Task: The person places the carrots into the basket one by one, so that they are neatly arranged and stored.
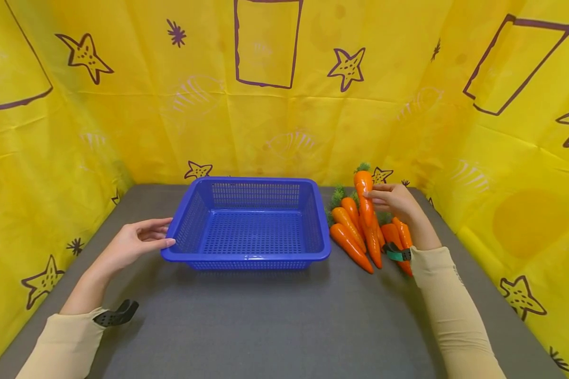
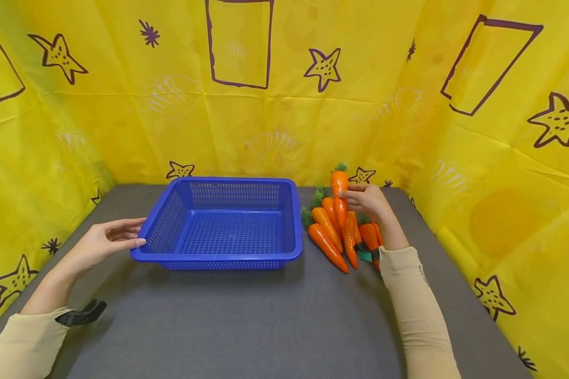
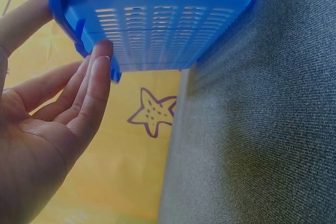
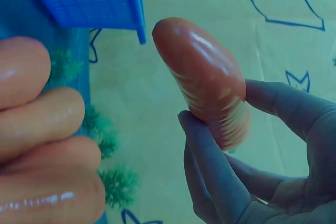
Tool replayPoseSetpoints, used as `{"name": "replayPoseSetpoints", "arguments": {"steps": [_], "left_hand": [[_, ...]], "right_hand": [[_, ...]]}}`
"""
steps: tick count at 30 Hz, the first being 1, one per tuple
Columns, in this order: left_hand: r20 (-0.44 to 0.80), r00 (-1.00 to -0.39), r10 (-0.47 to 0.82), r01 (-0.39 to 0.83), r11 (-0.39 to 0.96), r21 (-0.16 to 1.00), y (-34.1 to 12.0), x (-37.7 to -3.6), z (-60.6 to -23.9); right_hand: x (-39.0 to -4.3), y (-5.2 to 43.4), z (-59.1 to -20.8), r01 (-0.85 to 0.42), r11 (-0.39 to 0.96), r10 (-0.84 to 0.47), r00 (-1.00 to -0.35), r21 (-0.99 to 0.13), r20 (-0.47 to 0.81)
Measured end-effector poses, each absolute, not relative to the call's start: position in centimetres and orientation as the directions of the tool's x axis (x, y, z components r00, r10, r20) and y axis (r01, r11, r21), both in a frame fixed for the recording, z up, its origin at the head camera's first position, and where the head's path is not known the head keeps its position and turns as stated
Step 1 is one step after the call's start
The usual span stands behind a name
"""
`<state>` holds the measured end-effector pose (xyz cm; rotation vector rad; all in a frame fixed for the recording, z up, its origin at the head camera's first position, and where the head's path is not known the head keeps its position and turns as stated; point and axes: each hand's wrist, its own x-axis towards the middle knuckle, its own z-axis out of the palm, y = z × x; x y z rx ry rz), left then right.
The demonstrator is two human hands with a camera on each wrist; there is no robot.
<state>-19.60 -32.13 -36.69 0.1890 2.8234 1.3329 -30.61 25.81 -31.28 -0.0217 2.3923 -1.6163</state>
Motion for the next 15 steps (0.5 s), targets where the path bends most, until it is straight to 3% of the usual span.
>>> {"name": "replayPoseSetpoints", "arguments": {"steps": [15], "left_hand": [[0.034,-0.992,0.118,0.102,0.633,0.768,-32.1,-19.7,-36.7]], "right_hand": [[-31.6,22.5,-30.5,0.127,0.393,-0.191,-0.958,-0.911,-0.216]]}}
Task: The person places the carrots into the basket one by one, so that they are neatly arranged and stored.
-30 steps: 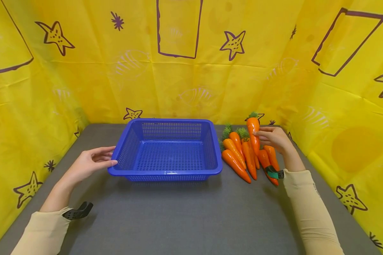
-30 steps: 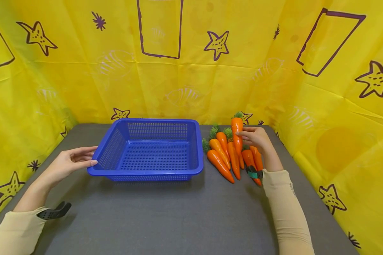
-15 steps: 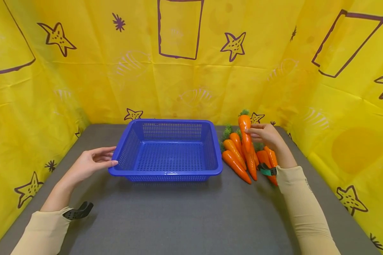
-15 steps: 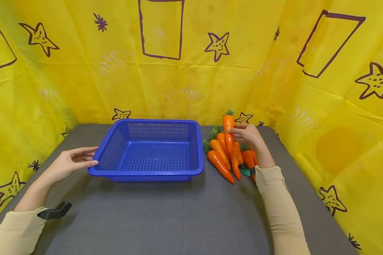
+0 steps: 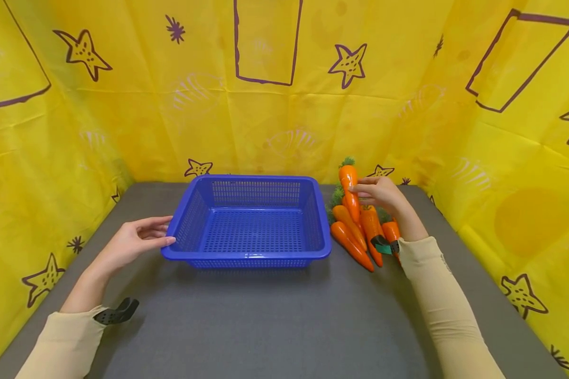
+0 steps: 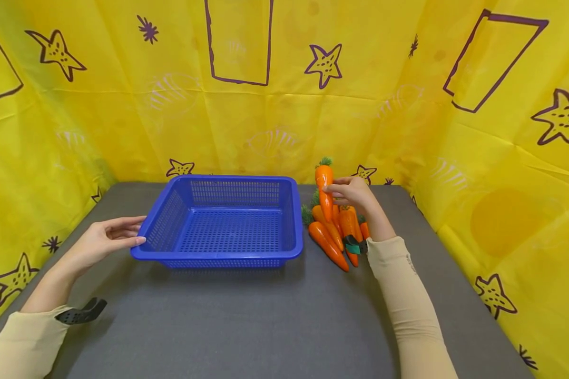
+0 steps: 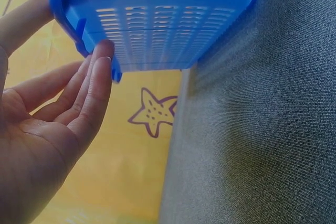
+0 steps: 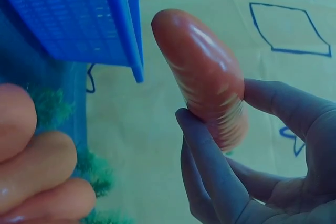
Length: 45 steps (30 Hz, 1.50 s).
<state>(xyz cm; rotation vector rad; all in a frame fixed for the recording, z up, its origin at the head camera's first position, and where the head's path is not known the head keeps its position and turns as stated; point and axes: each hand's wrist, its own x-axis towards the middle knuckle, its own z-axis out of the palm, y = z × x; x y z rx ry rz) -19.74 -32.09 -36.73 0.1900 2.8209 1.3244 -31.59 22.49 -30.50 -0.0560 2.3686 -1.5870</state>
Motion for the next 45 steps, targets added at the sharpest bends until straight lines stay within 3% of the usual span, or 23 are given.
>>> {"name": "replayPoseSetpoints", "arguments": {"steps": [28,45], "left_hand": [[0.033,-0.992,0.123,0.104,0.639,0.762,-32.1,-19.7,-36.6],[0.040,-0.991,0.130,0.113,0.622,0.775,-32.2,-19.8,-36.8]], "right_hand": [[-33.9,14.9,-29.5,0.137,0.338,-0.257,-0.938,-0.931,-0.231],[-35.1,7.9,-30.1,0.185,0.311,-0.343,-0.893,-0.932,-0.292]]}}
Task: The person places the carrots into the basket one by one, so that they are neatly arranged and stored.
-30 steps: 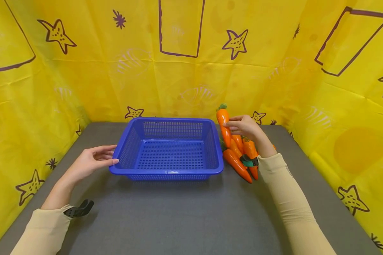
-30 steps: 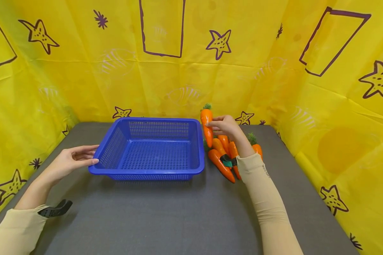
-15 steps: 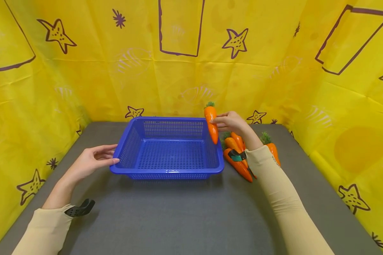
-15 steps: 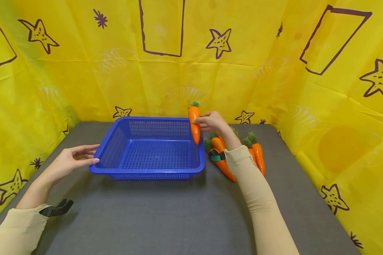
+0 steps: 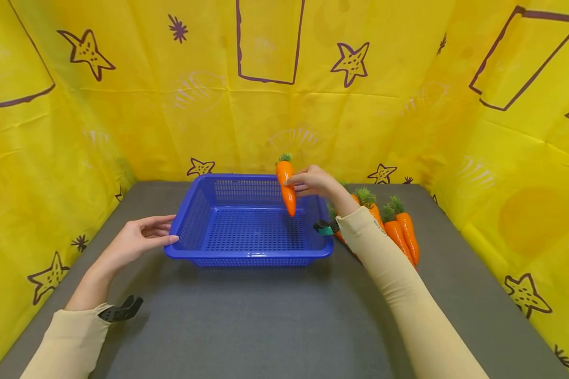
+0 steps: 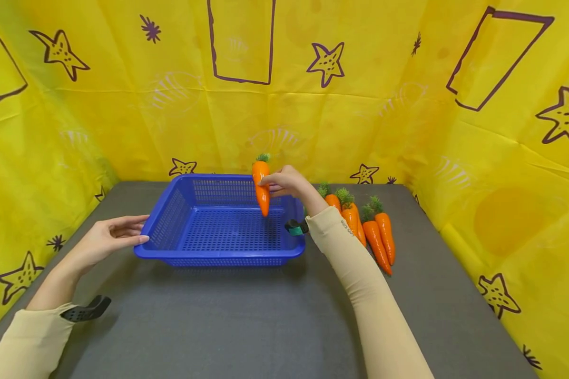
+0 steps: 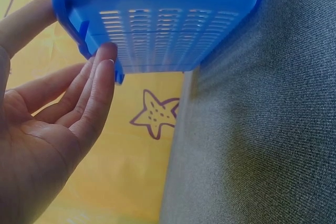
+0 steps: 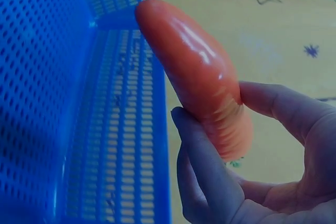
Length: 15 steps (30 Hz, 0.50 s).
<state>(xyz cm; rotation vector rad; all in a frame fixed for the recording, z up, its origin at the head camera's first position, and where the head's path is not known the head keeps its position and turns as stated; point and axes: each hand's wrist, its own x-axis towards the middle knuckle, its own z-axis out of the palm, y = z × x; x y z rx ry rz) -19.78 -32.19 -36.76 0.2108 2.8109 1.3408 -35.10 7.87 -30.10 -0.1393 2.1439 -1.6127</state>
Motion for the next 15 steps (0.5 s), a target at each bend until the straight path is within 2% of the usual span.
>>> {"name": "replayPoseSetpoints", "arguments": {"steps": [15], "left_hand": [[0.031,-0.993,0.117,0.098,0.628,0.772,-32.2,-19.8,-36.7]], "right_hand": [[-35.6,1.8,-31.0,0.245,0.315,-0.427,-0.826,-0.917,-0.367]]}}
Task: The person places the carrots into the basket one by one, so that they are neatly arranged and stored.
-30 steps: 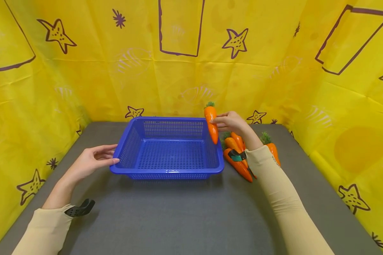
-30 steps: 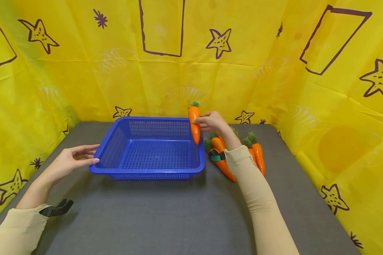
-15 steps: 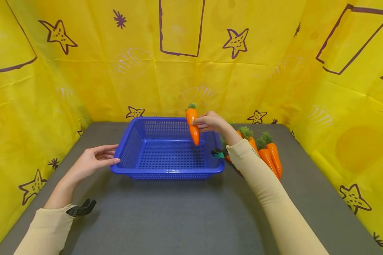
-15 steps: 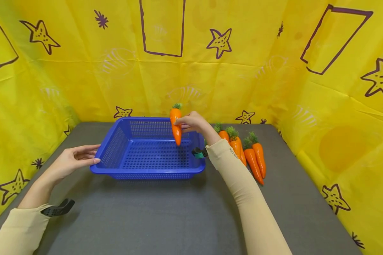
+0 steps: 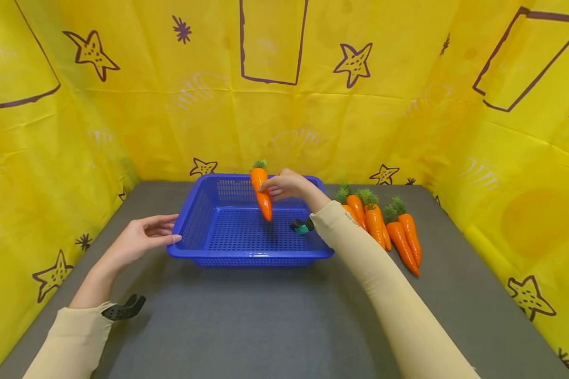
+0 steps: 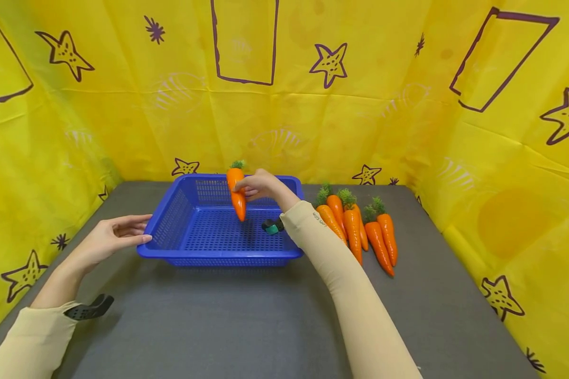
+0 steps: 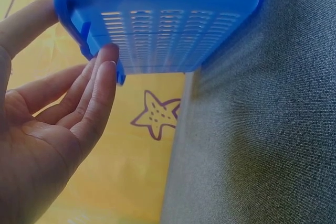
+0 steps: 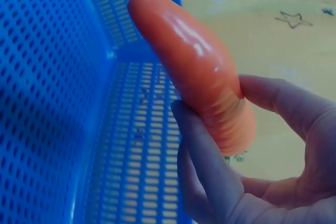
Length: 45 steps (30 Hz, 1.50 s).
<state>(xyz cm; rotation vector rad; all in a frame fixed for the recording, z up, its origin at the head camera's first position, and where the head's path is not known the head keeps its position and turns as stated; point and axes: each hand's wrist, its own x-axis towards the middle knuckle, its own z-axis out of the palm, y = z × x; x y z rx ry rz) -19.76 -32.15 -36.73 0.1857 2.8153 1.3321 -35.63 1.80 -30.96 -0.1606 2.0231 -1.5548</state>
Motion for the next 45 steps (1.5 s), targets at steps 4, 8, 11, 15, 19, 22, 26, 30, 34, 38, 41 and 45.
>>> {"name": "replayPoseSetpoints", "arguments": {"steps": [4,8,11,15,19,22,26,30,34,38,41,45], "left_hand": [[0.032,-0.993,0.115,0.097,0.626,0.774,-32.2,-19.8,-36.7],[0.041,-0.992,0.118,0.106,0.621,0.776,-32.2,-19.8,-36.8],[0.045,-0.992,0.117,0.109,0.620,0.777,-32.2,-19.8,-36.9],[0.049,-0.992,0.113,0.109,0.619,0.778,-32.2,-19.8,-36.9],[0.053,-0.992,0.116,0.114,0.616,0.779,-32.1,-19.9,-36.9],[0.050,-0.992,0.115,0.110,0.617,0.779,-32.0,-19.8,-36.8],[0.041,-0.993,0.107,0.099,0.618,0.780,-32.0,-19.7,-36.7],[0.039,-0.993,0.112,0.100,0.615,0.783,-32.1,-19.6,-36.6],[0.034,-0.992,0.118,0.100,0.608,0.787,-32.2,-19.6,-36.5],[0.031,-0.992,0.121,0.099,0.604,0.791,-32.2,-19.6,-36.6],[0.032,-0.992,0.124,0.101,0.604,0.790,-32.2,-19.6,-36.5],[0.030,-0.992,0.121,0.098,0.610,0.786,-32.2,-19.6,-36.5]], "right_hand": [[-35.6,0.5,-31.2,0.259,0.315,-0.440,-0.812,-0.913,-0.382],[-35.6,-0.8,-31.6,0.272,0.321,-0.448,-0.800,-0.907,-0.399],[-35.6,-1.7,-31.8,0.283,0.310,-0.468,-0.786,-0.908,-0.404],[-35.6,-2.8,-32.2,0.297,0.304,-0.490,-0.766,-0.905,-0.416],[-35.5,-3.7,-32.7,0.306,0.313,-0.496,-0.754,-0.899,-0.430],[-35.2,-4.4,-32.9,0.299,0.336,-0.499,-0.747,-0.893,-0.439],[-34.7,-5.3,-33.1,0.290,0.371,-0.504,-0.735,-0.882,-0.453],[-34.4,-6.3,-33.5,0.293,0.380,-0.521,-0.717,-0.878,-0.464],[-34.1,-7.4,-33.8,0.300,0.388,-0.532,-0.699,-0.871,-0.478],[-33.8,-8.4,-34.2,0.343,0.385,-0.523,-0.685,-0.857,-0.508],[-33.8,-9.0,-34.4,0.368,0.380,-0.515,-0.678,-0.849,-0.524],[-33.7,-9.4,-34.6,0.363,0.411,-0.515,-0.665,-0.836,-0.542]]}}
